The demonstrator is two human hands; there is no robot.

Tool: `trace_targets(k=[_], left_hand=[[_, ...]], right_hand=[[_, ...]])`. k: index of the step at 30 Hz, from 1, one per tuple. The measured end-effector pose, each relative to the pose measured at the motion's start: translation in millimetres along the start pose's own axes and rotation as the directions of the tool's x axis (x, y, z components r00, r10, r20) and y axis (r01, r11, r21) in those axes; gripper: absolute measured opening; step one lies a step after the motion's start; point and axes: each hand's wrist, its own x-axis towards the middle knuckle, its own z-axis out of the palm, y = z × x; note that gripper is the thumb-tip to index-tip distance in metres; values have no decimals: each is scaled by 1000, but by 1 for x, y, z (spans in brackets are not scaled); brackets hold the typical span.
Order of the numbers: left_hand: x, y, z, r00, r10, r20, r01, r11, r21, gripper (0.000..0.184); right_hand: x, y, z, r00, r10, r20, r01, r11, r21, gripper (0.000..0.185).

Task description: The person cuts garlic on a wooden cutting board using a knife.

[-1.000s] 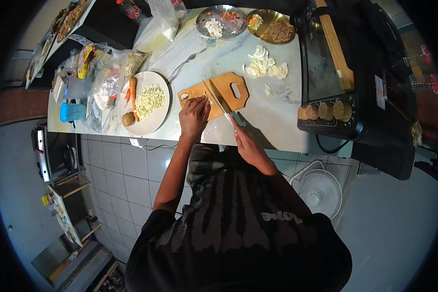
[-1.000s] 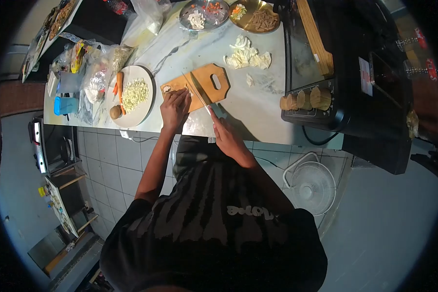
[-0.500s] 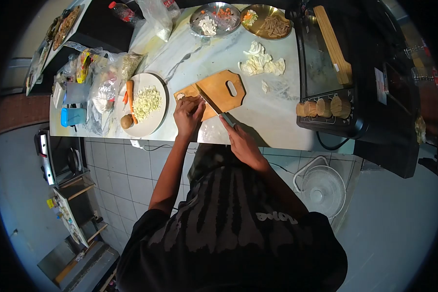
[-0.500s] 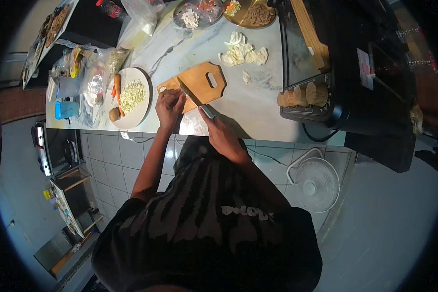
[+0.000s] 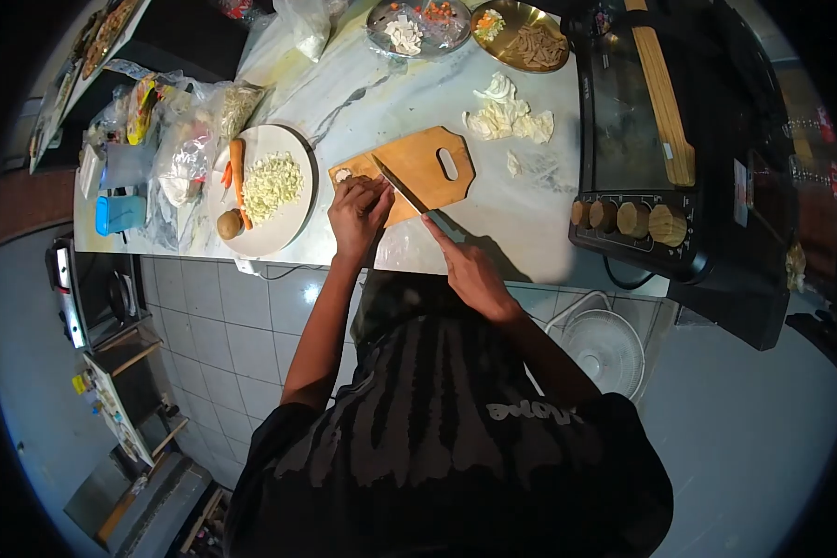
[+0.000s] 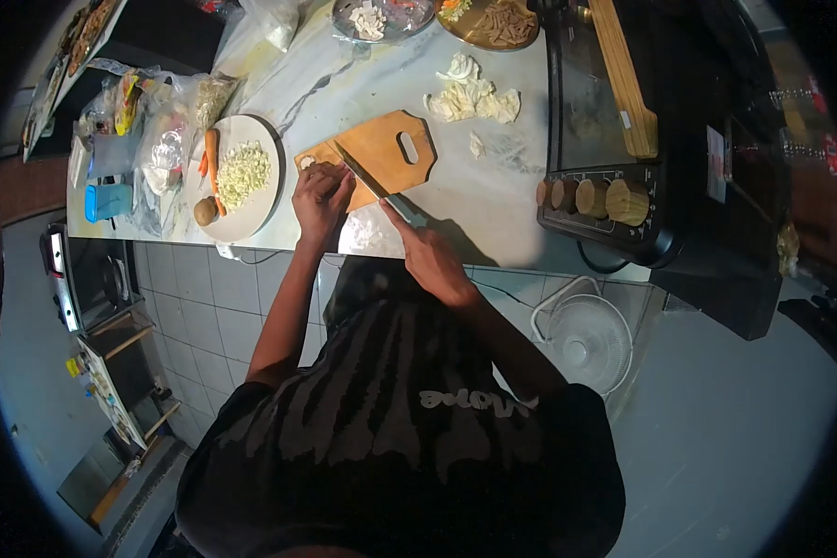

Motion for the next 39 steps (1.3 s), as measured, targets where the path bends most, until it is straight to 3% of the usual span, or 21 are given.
trace_targets(k=[5,7,11,14,16,20,23,25,26,28,29,31,34,35,38,39], left_hand=[[0,0,-1,999,-44,2,44,998,-38,15],[-1,-1,-1,997,-70,10,71,996,-54,15],[-2,-3,1,999,-46,-5,46,998,-48,14],[0,-3,1,999,-3,-42,2,999,-32,13],[-2,-5,1,997,37,-71,-38,999,-17,13],[-3,-6,0,995,66,-78,-69,997,-28,12],[-6,-1,-13,995,93,-24,-93,995,-21,16],[-12,1,-16,996,79,30,-79,997,-23,21],[-14,0,-16,996,82,24,-81,996,-25,21],[-16,-3,-16,993,46,108,-47,999,-2,17],[-16,-4,-16,993,54,105,-54,999,-1,17],[-10,-2,-18,990,-4,141,12,998,-57,15],[10,3,-8,993,39,114,-24,991,-134,18],[19,3,-6,981,53,188,-20,984,-175,28],[43,36,-19,962,89,260,-54,989,-140,33],[42,24,-16,960,169,224,-150,983,-102,44]], right_hand=[[14,-4,-4,998,17,58,-11,994,-108,85],[28,-5,8,999,-37,-23,35,996,-80,86],[29,-10,8,999,-25,-32,21,994,-104,85],[7,-7,-4,998,35,56,-26,987,-160,84],[6,-5,-1,999,-23,-27,19,990,-142,82],[30,-4,3,998,-63,-31,59,991,-118,76],[24,-5,0,994,-92,-51,91,996,-25,65],[9,-12,-7,992,-52,-114,75,975,208,56],[3,-10,-6,992,-56,-117,79,976,203,56],[-5,-7,-5,966,-9,-258,100,935,341,51],[-9,-5,-5,964,-13,-265,106,934,340,51],[-15,0,-10,957,209,-200,-124,920,371,49],[-22,5,-14,927,179,-329,-22,903,429,48],[-26,7,-16,922,234,-309,-86,901,424,47],[-30,10,-22,921,307,-240,-176,878,446,47],[-30,11,-21,920,304,-246,-171,879,445,47]])
